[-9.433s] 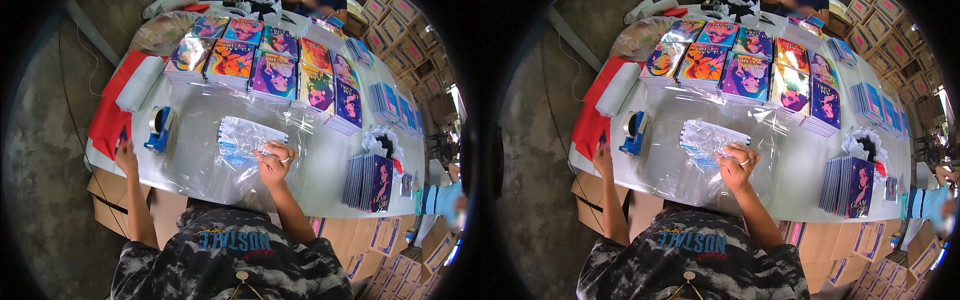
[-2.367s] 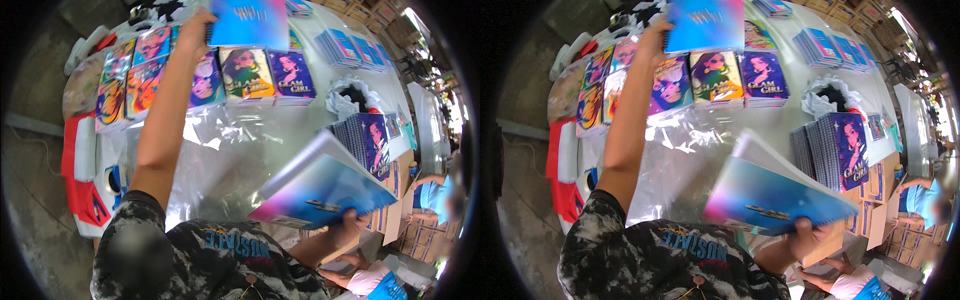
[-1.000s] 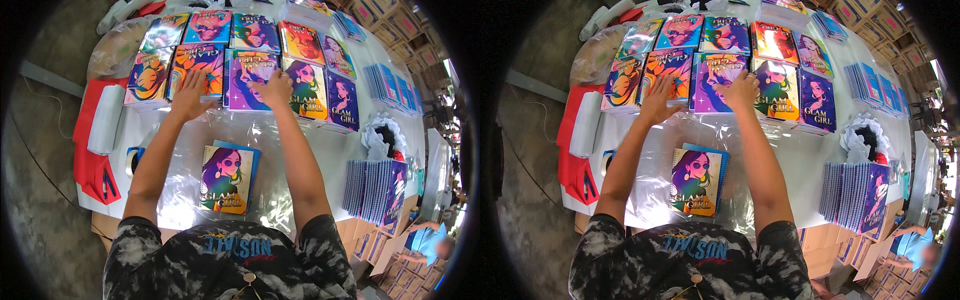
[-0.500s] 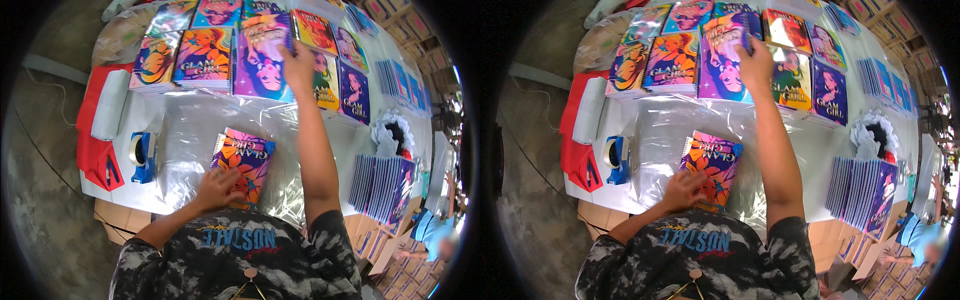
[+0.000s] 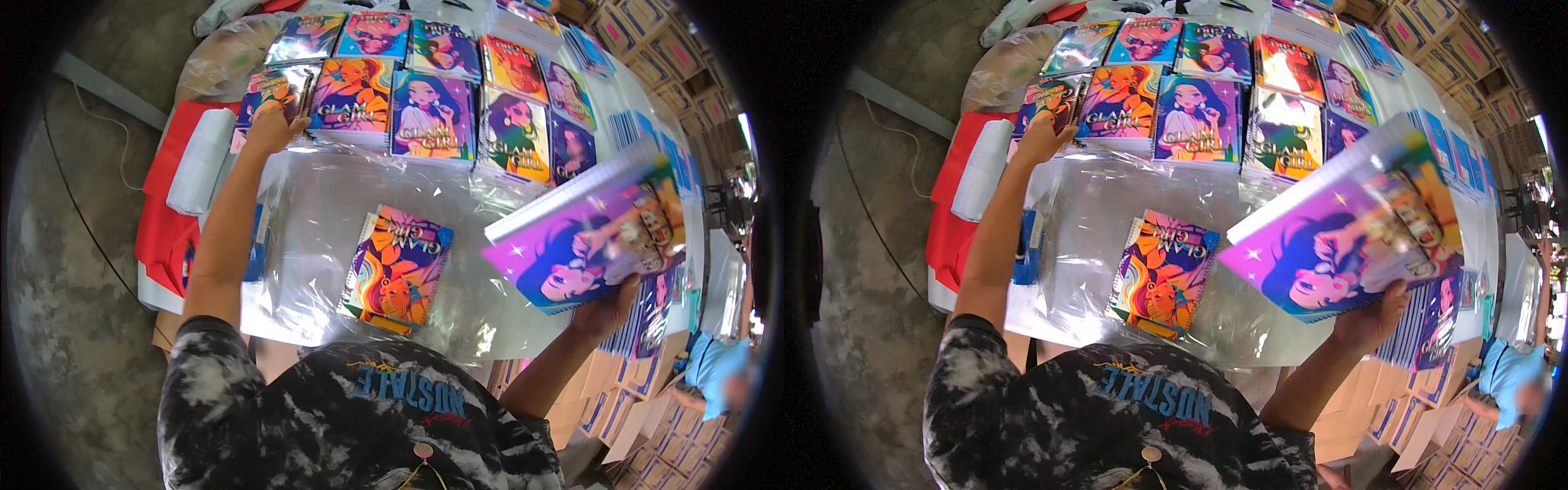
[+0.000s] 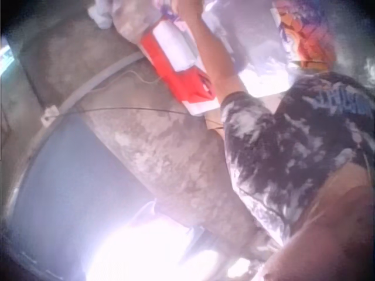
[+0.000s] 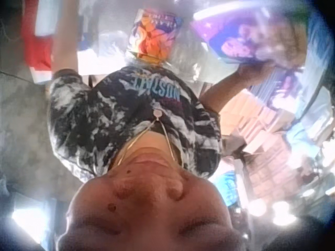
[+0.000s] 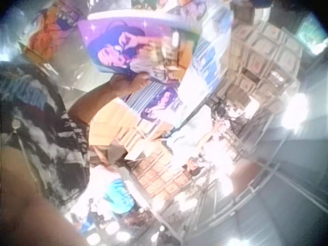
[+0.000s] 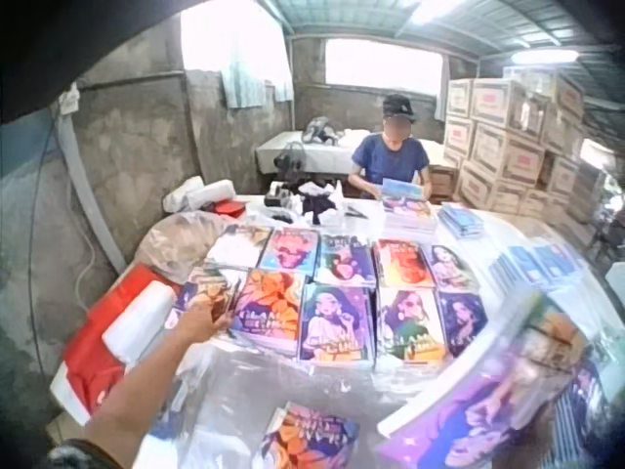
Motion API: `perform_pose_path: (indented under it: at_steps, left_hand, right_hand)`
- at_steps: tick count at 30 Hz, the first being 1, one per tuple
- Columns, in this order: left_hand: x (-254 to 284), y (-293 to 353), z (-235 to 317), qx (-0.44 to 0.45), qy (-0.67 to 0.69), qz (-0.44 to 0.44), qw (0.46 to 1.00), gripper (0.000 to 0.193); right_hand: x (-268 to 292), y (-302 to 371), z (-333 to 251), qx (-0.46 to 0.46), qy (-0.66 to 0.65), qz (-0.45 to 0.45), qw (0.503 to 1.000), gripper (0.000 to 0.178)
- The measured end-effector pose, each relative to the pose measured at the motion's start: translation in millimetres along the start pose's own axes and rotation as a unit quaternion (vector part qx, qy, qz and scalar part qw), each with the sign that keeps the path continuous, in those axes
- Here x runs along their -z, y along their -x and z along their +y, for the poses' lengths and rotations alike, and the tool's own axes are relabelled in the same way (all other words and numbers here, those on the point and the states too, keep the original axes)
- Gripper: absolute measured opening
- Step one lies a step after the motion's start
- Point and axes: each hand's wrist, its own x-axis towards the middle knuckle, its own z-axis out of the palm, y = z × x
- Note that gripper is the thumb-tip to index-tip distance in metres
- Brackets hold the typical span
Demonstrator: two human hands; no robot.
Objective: The person repeatedly picks up stacks of notebooks, places them into clear plastic bags, and seals the bags using a tape dispenser. The person stacks the packaged notebooks on the table.
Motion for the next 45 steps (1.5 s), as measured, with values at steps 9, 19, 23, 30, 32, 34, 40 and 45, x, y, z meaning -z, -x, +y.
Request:
perform_pose_path:
  at_steps: [9,19,23,30,32,34,40,45]
  left_hand:
    - [77,62,32,0.054,0.333,0.146,0.930,0.030]
    - [-22,220,102,-0.363,0.077,-0.107,0.922,0.058]
    - [41,140,86,-0.216,0.174,0.022,0.960,0.047]
    - [26,-156,69,-0.123,0.229,0.162,0.952,0.047]
    - [7,-205,32,-0.060,0.160,0.166,0.971,0.057]
    - [-16,-229,15,-0.019,0.091,0.149,0.985,0.059]
    - [6,-238,53,-0.006,-0.034,0.015,0.999,0.054]
    - [46,-229,107,-0.060,-0.060,0.100,0.991,0.036]
  right_hand:
    - [-42,26,-7,-0.138,-0.322,-0.185,0.918,0.036]
    - [20,112,176,-0.317,0.497,-0.176,0.788,0.048]
    - [-36,65,169,-0.088,0.682,-0.161,0.708,0.049]
    - [-94,-197,278,0.108,0.598,-0.150,0.780,0.035]
    - [-130,-255,324,-0.056,0.708,-0.176,0.682,0.062]
    - [-149,-263,356,-0.103,0.788,-0.161,0.585,0.087]
    - [-136,-279,367,0.026,0.773,-0.106,0.625,0.079]
    - [-80,-336,282,-0.125,0.804,-0.015,0.582,0.054]
